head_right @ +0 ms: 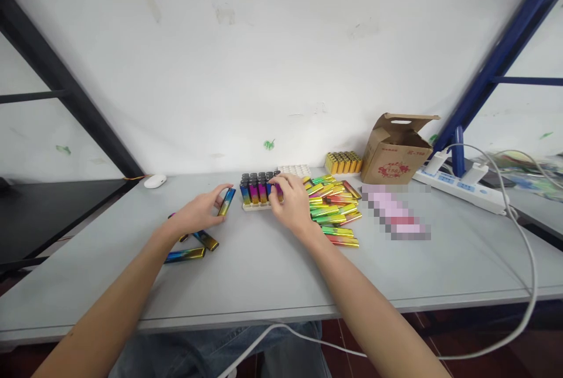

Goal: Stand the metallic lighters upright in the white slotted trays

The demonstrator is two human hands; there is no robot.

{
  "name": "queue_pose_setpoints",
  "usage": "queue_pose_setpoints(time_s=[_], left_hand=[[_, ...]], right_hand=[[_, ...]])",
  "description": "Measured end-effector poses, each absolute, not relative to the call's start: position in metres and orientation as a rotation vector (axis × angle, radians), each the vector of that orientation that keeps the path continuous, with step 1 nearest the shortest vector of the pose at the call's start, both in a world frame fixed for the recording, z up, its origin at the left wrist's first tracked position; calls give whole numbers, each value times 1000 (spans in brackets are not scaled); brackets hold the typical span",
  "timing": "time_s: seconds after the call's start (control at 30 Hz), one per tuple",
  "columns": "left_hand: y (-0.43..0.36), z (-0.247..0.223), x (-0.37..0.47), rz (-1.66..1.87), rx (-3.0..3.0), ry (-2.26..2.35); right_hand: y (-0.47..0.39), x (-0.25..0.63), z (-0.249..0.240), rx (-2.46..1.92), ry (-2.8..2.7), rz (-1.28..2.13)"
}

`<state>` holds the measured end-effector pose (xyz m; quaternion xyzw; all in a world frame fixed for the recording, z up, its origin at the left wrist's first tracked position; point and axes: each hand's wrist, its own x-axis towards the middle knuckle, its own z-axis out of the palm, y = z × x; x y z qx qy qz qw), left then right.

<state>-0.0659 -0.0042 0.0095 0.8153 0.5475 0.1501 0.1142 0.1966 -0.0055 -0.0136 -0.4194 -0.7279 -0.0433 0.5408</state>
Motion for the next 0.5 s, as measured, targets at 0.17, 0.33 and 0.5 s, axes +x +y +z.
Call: queue_pose_setpoints(time_s=[0.17,0.33,0.5], left_hand=[[1,3,-60,715,2350,1586],[2,8,-53,1053,2306,1611],[-5,7,-37,1526,2463,1425]], right_hand=[[-16,186,-18,-925,-1853,109],[-24,175,-22,-903,-1907,336],[-22,169,-26,-932,-1856,531]])
